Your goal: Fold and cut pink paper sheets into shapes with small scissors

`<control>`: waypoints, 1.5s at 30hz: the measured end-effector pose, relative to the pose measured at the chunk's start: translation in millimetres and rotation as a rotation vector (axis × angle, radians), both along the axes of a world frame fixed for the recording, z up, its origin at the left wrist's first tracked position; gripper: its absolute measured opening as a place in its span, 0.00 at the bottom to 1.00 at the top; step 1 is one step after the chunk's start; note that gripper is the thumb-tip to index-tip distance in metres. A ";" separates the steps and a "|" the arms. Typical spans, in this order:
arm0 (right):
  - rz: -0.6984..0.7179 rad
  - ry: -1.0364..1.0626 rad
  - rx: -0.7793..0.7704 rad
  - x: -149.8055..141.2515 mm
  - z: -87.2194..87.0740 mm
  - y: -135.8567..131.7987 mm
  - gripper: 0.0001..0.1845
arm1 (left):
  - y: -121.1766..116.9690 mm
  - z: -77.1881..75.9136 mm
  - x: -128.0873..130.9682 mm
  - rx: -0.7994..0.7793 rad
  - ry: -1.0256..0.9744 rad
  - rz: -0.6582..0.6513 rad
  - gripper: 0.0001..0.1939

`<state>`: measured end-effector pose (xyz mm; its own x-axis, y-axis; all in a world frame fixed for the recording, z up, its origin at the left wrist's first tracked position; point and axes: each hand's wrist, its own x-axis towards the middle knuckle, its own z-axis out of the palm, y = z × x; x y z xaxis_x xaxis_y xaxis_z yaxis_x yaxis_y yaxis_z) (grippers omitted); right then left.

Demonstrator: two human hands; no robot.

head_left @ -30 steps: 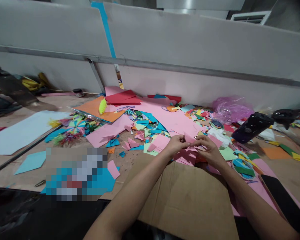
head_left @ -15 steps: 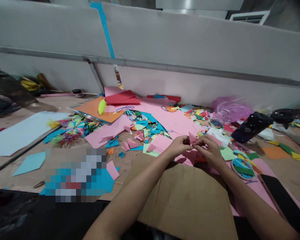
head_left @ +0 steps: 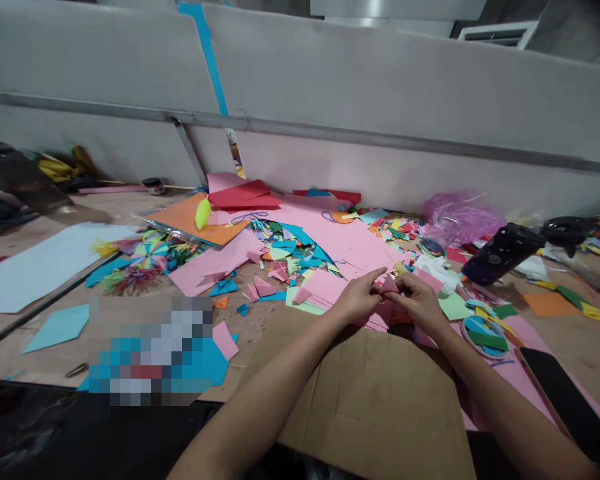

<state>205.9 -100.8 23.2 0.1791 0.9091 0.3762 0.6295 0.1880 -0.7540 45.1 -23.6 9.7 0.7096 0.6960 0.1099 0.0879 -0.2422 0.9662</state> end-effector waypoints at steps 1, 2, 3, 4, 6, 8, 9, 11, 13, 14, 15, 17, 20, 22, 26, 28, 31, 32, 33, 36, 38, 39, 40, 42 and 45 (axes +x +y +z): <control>0.000 0.064 -0.015 0.3 -0.5 0.3 0.17 | 0.6 -0.2 0.5 -0.039 -0.002 0.012 0.35; 0.004 0.143 -0.037 0.6 -1.0 0.6 0.17 | 1.4 -0.4 0.9 -0.090 -0.009 0.022 0.32; 0.011 0.225 -0.064 1.0 -1.5 0.8 0.17 | 2.3 -0.4 1.2 -0.142 -0.020 0.028 0.27; 0.016 0.302 -0.092 1.4 -1.9 1.0 0.18 | 3.2 -0.4 1.3 -0.185 -0.035 0.026 0.21; 0.013 0.419 -0.137 2.2 -2.7 1.2 0.19 | 4.9 0.2 0.9 -0.239 -0.069 0.008 0.10; 0.003 0.480 -0.166 3.0 -3.8 1.6 0.20 | 6.2 1.3 0.0 -0.260 -0.100 -0.009 0.06; 0.004 0.502 -0.181 3.2 -4.5 1.8 0.21 | 6.5 1.9 -0.5 -0.263 -0.107 -0.009 0.06; 0.022 0.527 -0.211 3.4 -5.6 2.1 0.21 | 6.7 3.0 -1.7 -0.252 -0.093 0.005 0.05; 0.037 0.521 -0.218 2.9 -5.8 2.0 0.21 | 6.4 3.7 -2.4 -0.210 -0.052 0.033 0.06; 0.037 0.515 -0.214 2.7 -5.5 1.9 0.21 | 6.1 4.0 -2.5 -0.190 -0.032 0.046 0.06; 0.033 0.516 -0.211 2.4 -5.1 1.7 0.21 | 5.7 4.1 -2.3 -0.184 -0.024 0.058 0.06; 0.026 0.543 -0.224 2.3 -4.3 1.4 0.20 | 5.1 4.5 -1.3 -0.230 -0.056 0.067 0.07; 0.026 0.611 -0.232 3.1 -4.8 1.9 0.19 | 5.0 5.4 0.6 -0.377 -0.201 0.053 0.08; 0.030 0.667 -0.210 4.0 -6.6 2.7 0.18 | 5.3 5.6 1.1 -0.433 -0.278 0.029 0.11; 0.047 0.743 -0.218 4.9 -10.6 3.6 0.17 | 5.8 3.8 0.6 -0.452 -0.329 -0.011 0.18; 0.051 0.748 -0.238 4.8 -11.9 3.1 0.18 | 5.7 2.2 0.4 -0.445 -0.343 -0.022 0.21; 0.052 0.758 -0.256 5.0 -13.3 2.3 0.17 | 4.6 0.1 1.2 -0.434 -0.350 -0.023 0.22; 0.051 0.761 -0.255 5.2 -13.9 2.4 0.17 | 3.9 -0.5 1.9 -0.431 -0.347 -0.014 0.22; 0.051 0.762 -0.251 5.5 -14.5 2.6 0.17 | 3.0 -1.0 2.7 -0.427 -0.341 -0.001 0.22; 0.049 0.749 -0.223 6.7 -16.2 3.8 0.17 | -0.4 -3.0 6.0 -0.380 -0.292 0.020 0.19; 0.045 0.736 -0.206 7.1 -16.7 4.3 0.17 | -2.5 -5.1 8.4 -0.306 -0.255 0.014 0.16; 0.046 0.732 -0.201 7.1 -16.5 4.3 0.16 | -3.2 -6.3 9.6 -0.265 -0.246 0.012 0.15; 0.049 0.730 -0.202 7.0 -16.1 4.1 0.16 | -3.5 -7.5 10.6 -0.230 -0.248 0.011 0.14; 0.063 0.726 -0.212 6.5 -14.4 3.6 0.16 | -3.0 -9.3 11.5 -0.192 -0.270 0.014 0.12; 0.061 0.700 -0.203 6.3 -10.4 2.8 0.17 | 0.1 -8.8 9.7 -0.184 -0.268 0.022 0.10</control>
<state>212.2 -98.0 12.8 0.2629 0.9647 0.0152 -0.0199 0.0212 -0.9996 54.8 -23.5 0.9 0.6570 0.7364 0.1611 -0.1718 -0.0619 0.9832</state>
